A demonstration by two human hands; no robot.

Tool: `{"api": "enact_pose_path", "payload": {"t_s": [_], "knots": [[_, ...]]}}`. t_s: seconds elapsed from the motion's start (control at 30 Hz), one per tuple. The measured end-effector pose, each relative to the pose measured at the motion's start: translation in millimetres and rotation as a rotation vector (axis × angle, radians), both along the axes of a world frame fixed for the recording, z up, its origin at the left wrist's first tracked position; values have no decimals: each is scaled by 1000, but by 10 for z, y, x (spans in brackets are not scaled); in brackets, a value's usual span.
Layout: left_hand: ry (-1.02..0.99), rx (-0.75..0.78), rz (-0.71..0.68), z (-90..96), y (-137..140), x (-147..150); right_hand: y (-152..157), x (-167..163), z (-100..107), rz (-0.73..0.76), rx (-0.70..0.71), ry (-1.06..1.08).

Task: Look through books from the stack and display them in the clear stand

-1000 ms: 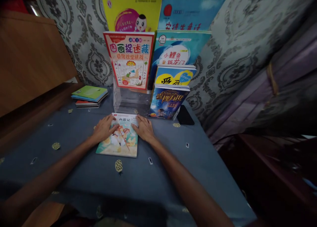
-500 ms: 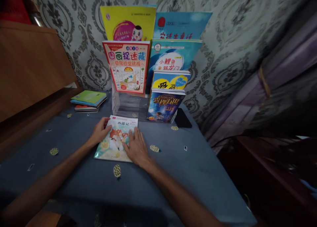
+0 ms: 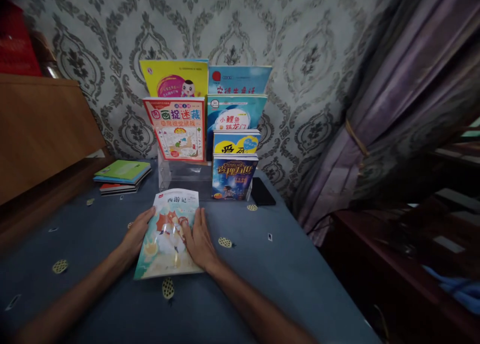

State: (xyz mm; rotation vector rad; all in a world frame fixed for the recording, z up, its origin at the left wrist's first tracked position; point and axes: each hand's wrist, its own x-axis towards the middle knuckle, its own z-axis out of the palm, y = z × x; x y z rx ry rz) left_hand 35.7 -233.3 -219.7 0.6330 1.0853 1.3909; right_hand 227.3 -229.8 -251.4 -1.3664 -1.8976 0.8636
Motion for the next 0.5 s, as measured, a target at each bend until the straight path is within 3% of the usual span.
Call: {"api": "enact_pose_path", "payload": {"t_s": [0.13, 0.23, 0.3, 0.37, 0.5], "knots": [[-1, -26, 6, 123, -67, 125, 17, -13, 101, -83, -117, 383], [145, 43, 75, 217, -86, 167, 11, -35, 258, -80, -187, 624], [288, 166, 162, 308, -92, 167, 20, -29, 378, -124, -101, 659], [422, 337, 209, 402, -98, 152, 43, 2, 496, -193, 83, 629], [590, 574, 150, 445, -93, 133, 76, 80, 668, -304, 359, 570]]}}
